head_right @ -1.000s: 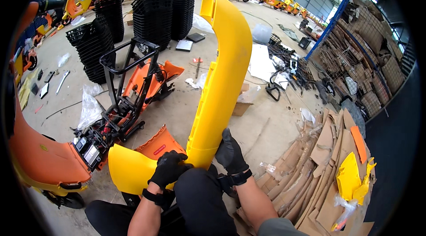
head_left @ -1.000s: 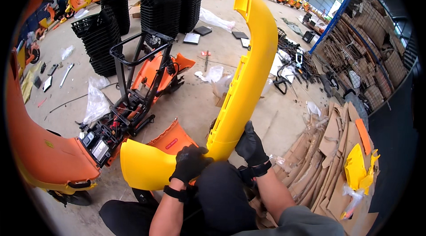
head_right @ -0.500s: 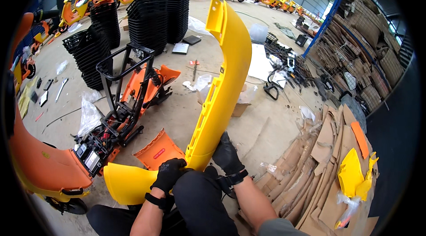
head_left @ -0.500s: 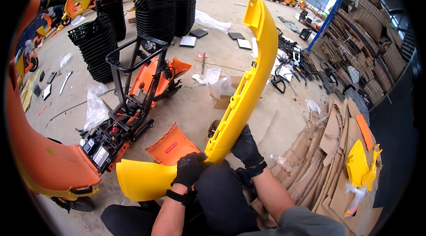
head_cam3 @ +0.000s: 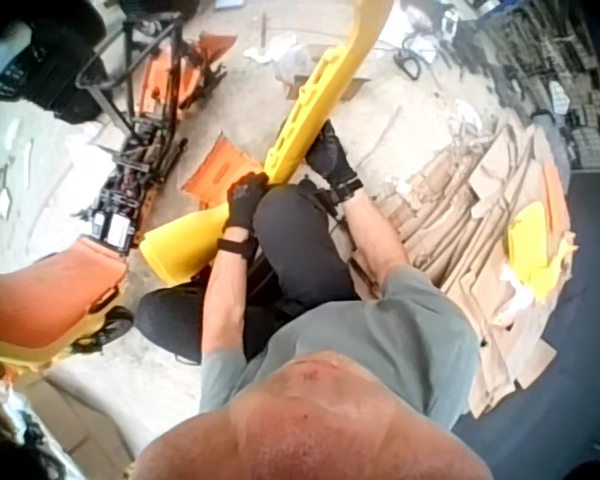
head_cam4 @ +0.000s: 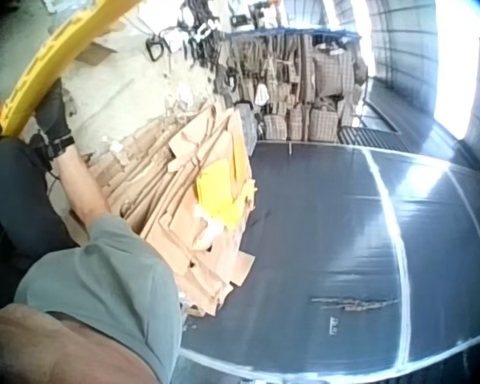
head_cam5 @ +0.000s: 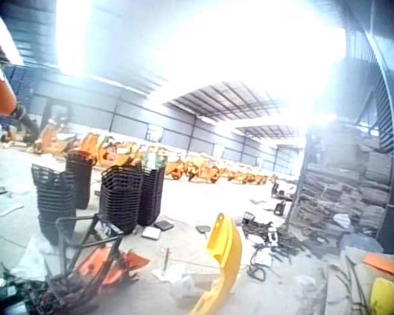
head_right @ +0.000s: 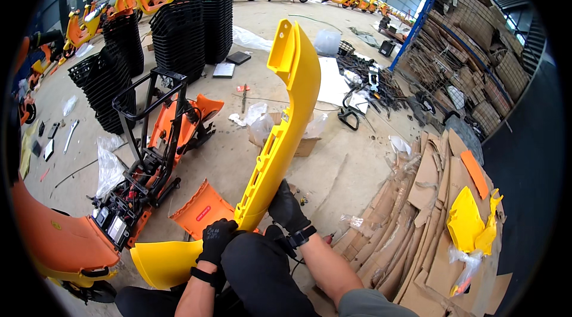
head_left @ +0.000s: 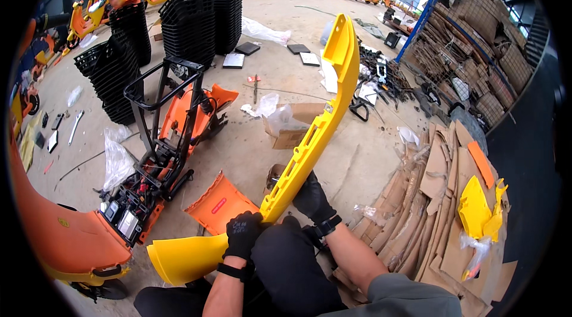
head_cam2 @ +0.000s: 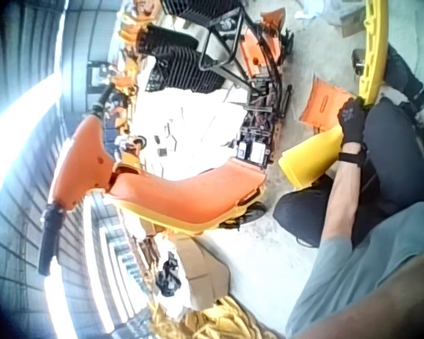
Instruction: The person assembles yellow plastic body panels for an electric scooter by aligning two parts, inserting screws into the pre-drilled holes, and securing them using a powered screwdriver and a manual nut driver.
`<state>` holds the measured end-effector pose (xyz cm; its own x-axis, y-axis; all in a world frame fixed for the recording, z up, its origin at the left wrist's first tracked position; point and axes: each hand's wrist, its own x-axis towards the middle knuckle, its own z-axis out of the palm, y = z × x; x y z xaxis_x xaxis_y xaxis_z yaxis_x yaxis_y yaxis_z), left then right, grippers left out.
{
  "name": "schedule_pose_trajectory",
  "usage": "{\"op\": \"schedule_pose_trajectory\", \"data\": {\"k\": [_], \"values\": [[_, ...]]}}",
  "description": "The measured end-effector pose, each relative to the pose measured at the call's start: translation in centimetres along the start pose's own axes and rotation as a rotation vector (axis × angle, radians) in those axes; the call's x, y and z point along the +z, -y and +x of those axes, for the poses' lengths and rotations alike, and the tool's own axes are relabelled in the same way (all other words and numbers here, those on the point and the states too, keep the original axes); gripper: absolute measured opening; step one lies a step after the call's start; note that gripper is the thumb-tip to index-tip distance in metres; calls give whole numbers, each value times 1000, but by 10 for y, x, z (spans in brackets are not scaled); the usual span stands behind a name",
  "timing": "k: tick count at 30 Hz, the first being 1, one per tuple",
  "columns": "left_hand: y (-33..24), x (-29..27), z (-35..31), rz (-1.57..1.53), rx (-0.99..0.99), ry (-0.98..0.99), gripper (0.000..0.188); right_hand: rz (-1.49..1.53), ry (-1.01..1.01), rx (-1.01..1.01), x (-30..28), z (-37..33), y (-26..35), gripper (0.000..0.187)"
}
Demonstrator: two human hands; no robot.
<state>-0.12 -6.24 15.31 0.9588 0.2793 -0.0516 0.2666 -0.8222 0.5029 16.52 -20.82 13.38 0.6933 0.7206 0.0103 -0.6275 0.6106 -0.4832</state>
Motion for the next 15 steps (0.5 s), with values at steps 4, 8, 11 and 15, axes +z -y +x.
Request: {"op": "schedule_pose_trajectory", "data": {"k": [4, 8, 11, 15], "values": [[1, -1, -1, 31, -28, 23, 41, -116, 29, -41, 8, -2, -2, 46], [1, 4, -2, 25, -18, -9, 41, -112, 10, -17, -1, -5, 0, 46], [1, 6, -1, 18, -13, -22, 40, -97, 26, 3, -7, -4, 0, 46], [2, 7, -3, -5, 7, -58, 36, -181, 43, 57, -21, -1, 2, 47]]}}
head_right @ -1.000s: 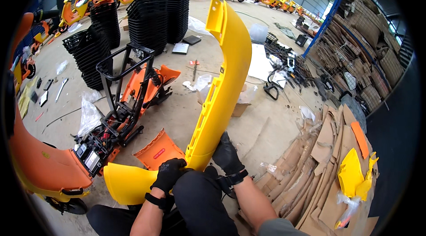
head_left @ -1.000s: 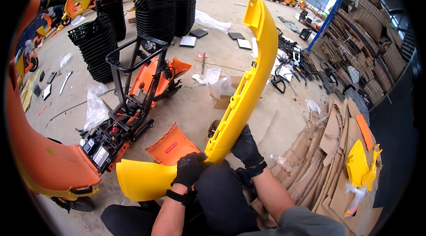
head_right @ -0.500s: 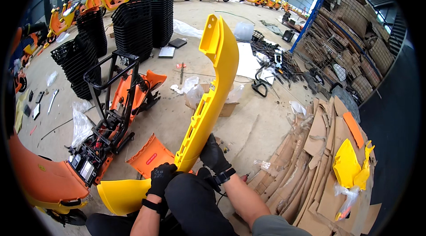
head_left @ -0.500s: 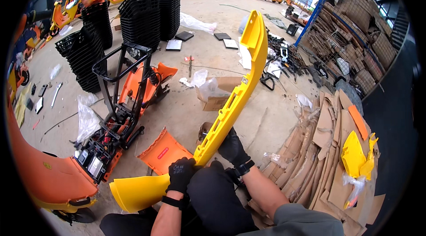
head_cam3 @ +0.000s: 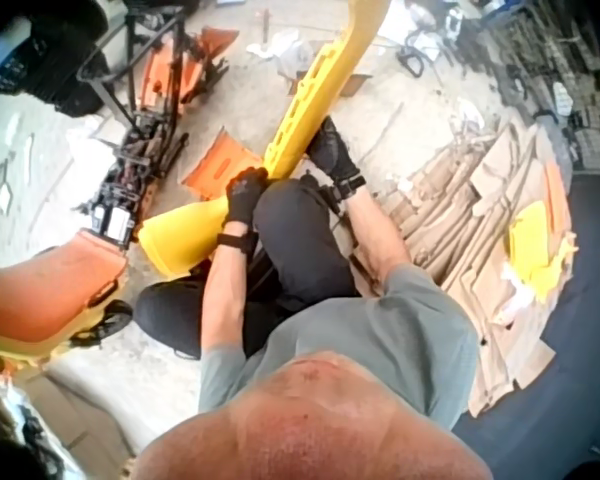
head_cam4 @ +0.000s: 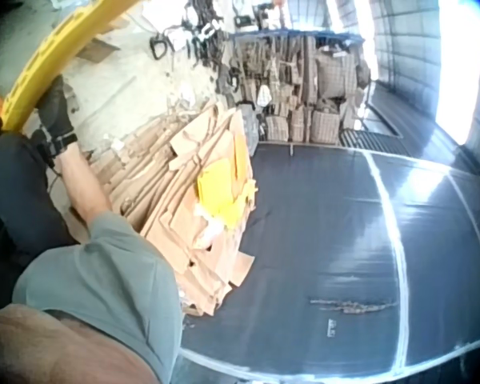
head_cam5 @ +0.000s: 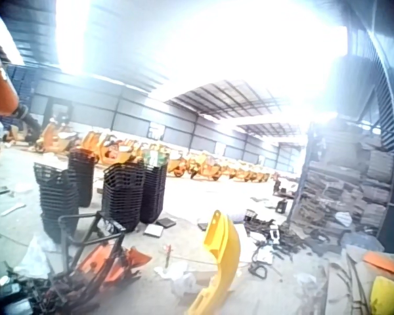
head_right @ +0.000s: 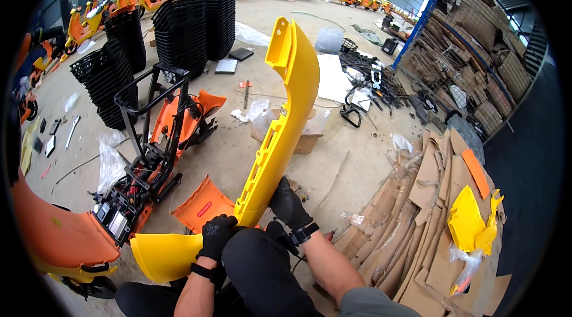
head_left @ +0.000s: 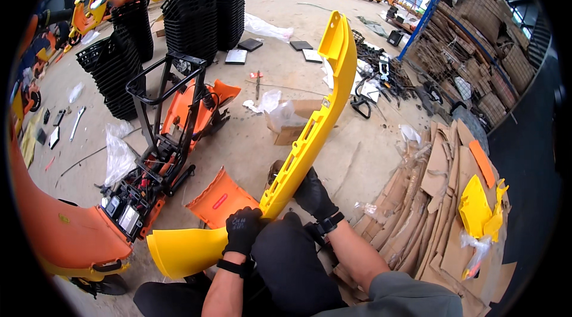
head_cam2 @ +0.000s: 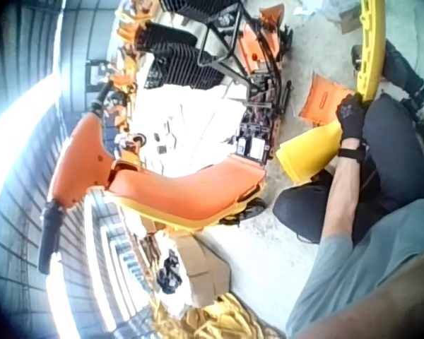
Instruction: The person assembles yellow plastic body panels for an electric scooter by aligning two parts, inserting screws into the pre-drilled holes, and securing them using a powered screwdriver and a manual nut driver.
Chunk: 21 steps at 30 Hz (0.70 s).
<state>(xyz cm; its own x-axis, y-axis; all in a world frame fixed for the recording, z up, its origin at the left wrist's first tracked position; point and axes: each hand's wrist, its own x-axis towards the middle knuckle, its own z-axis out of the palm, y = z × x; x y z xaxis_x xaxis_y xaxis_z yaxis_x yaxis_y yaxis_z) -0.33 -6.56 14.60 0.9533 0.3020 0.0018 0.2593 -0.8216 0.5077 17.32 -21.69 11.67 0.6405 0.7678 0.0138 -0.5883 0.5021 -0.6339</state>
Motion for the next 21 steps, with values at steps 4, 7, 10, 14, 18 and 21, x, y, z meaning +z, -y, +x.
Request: {"op": "schedule_pose_trajectory", "data": {"k": [4, 7, 10, 14, 18, 21], "values": [[18, -4, -10, 12, 50, -190, 29, 48, -117, 7, 16, 12, -11, 50], [4, -2, 2, 6, 90, -145, 23, -129, -105, 134, -27, -7, 7, 54], [2, -27, 8, -99, 89, -185, 23, -276, -116, 155, 3, -20, 16, 56], [9, -57, 6, -153, 117, -240, 23, -755, -164, 372, 62, -27, 4, 52], [-2, -74, 6, -201, 130, -250, 23, -804, 110, 280, 40, -22, -9, 76], [-2, -76, 4, -274, 111, -208, 24, -893, 228, 202, 34, -10, -10, 78]]}}
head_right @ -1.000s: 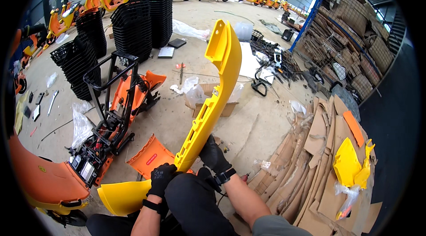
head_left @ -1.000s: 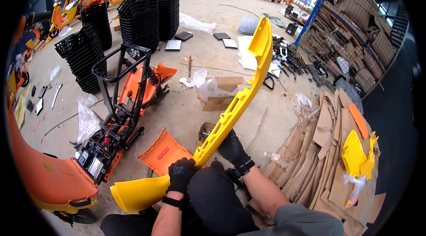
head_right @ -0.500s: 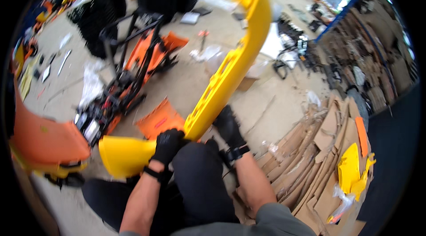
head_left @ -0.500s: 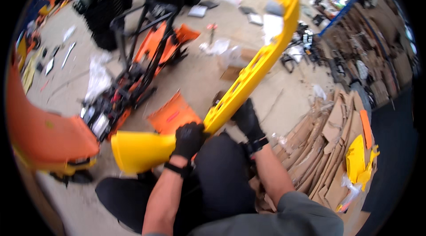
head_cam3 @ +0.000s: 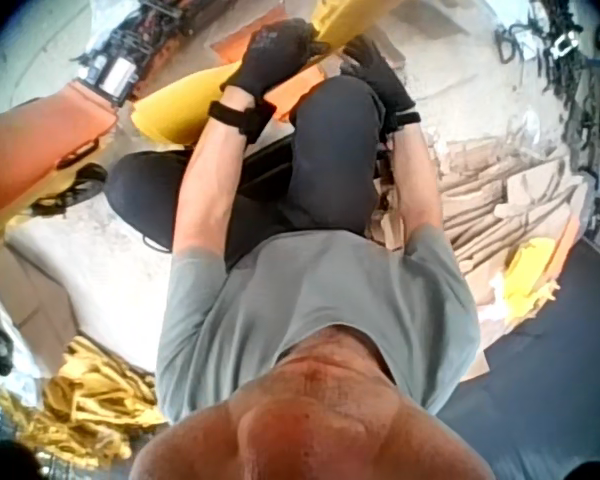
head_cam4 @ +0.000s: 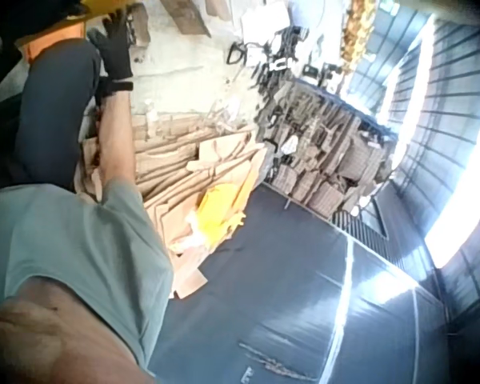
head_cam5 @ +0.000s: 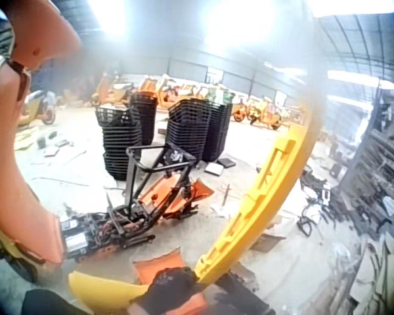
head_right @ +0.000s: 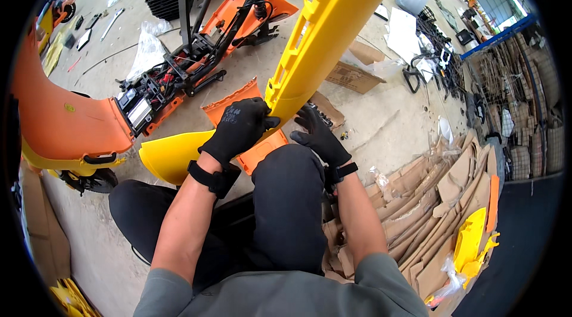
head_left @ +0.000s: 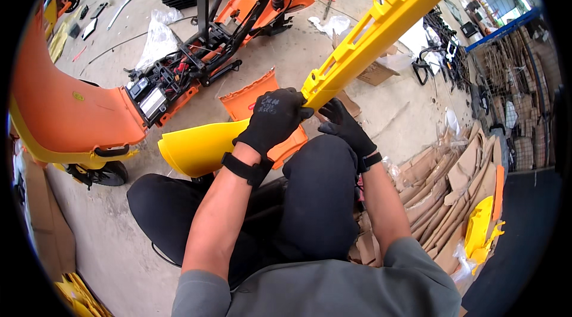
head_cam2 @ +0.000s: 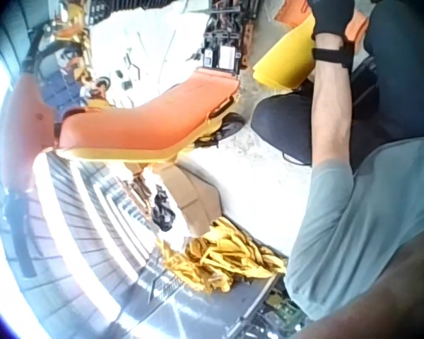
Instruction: The person assembles yellow plastic body panels for an electric scooter by aligning two parts, inserting screws into the pre-drilled holes, and securing them using a powered screwdriver and a manual nut driver.
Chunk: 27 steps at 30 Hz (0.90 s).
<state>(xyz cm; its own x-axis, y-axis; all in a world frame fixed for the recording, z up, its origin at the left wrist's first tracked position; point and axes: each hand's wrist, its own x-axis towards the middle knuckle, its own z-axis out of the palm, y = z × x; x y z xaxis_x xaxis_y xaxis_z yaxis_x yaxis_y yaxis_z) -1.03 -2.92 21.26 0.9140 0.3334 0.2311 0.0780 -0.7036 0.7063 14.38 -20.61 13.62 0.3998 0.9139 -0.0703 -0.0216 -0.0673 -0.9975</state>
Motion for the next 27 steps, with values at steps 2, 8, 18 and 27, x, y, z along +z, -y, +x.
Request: {"op": "schedule_pose_trajectory", "data": {"k": [2, 8, 18, 27], "values": [[-3, 1, -2, 3, 1, 6, 24, 5, -16, -27, 2, 4, 4, 79], [-3, -5, 0, -31, 21, 17, 25, 3, -10, -16, 3, 13, 30, 63], [-2, -8, 1, -301, -65, -101, 26, 204, -200, -78, 3, 13, 24, 56], [52, -15, -8, 83, 2, -636, 33, 439, -217, -187, -15, -1, 37, 55]]}}
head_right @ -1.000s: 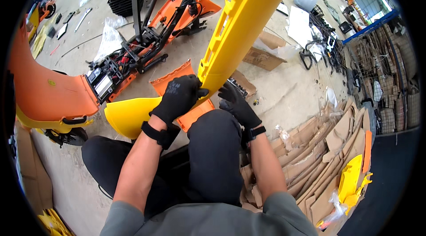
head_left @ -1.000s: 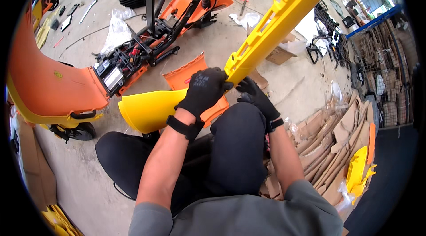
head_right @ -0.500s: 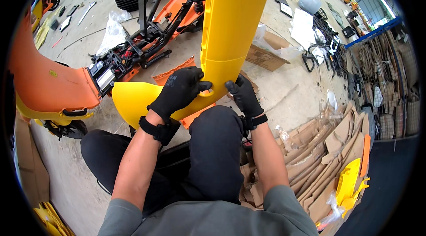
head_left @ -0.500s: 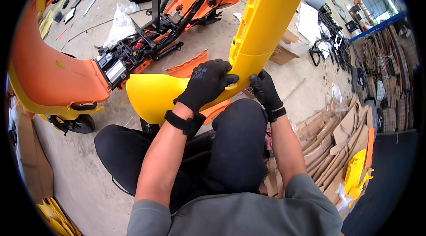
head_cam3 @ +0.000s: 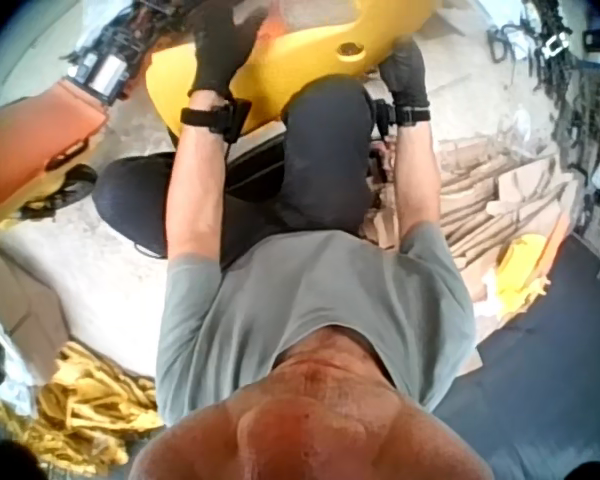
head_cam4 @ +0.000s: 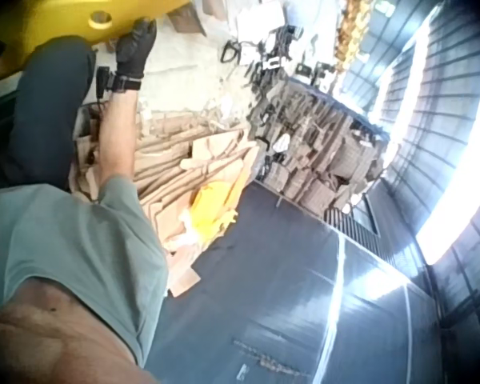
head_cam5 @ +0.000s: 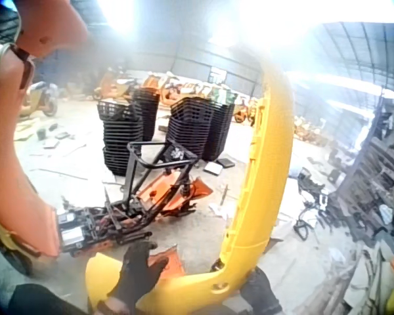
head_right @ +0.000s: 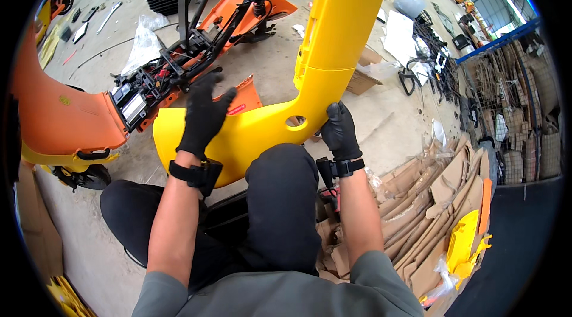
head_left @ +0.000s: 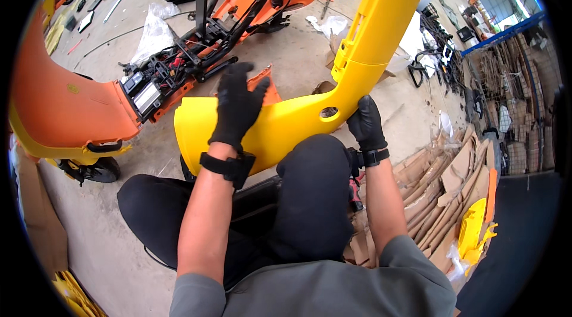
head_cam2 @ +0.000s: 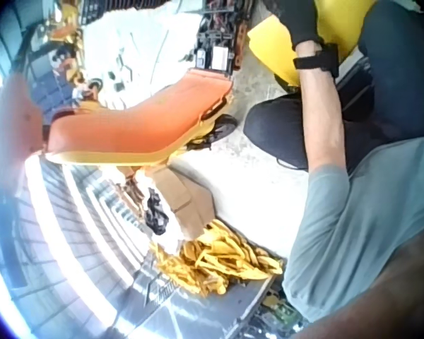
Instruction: The person assembles yellow plastic body panels for an electric scooter by aligning two parts, inserting screws into the pre-drilled holes, and securing them using a powered screwdriver and a manual nut driver.
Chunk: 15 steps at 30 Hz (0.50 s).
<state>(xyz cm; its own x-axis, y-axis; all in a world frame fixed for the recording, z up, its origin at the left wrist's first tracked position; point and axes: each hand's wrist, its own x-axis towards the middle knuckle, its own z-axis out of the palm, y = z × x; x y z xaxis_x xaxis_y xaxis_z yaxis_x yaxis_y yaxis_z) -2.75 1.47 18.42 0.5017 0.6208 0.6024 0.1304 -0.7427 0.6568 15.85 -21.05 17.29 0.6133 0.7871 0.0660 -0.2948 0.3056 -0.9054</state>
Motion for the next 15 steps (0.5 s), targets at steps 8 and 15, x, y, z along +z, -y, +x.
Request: {"op": "schedule_pose_trajectory", "data": {"k": [8, 15], "values": [[1, -42, 22, 589, -45, -162, 40, 173, 1, -96, -26, -2, 10, 48], [21, -86, 25, 115, -547, 243, 43, 317, -146, -160, -79, 5, 17, 47]]}}
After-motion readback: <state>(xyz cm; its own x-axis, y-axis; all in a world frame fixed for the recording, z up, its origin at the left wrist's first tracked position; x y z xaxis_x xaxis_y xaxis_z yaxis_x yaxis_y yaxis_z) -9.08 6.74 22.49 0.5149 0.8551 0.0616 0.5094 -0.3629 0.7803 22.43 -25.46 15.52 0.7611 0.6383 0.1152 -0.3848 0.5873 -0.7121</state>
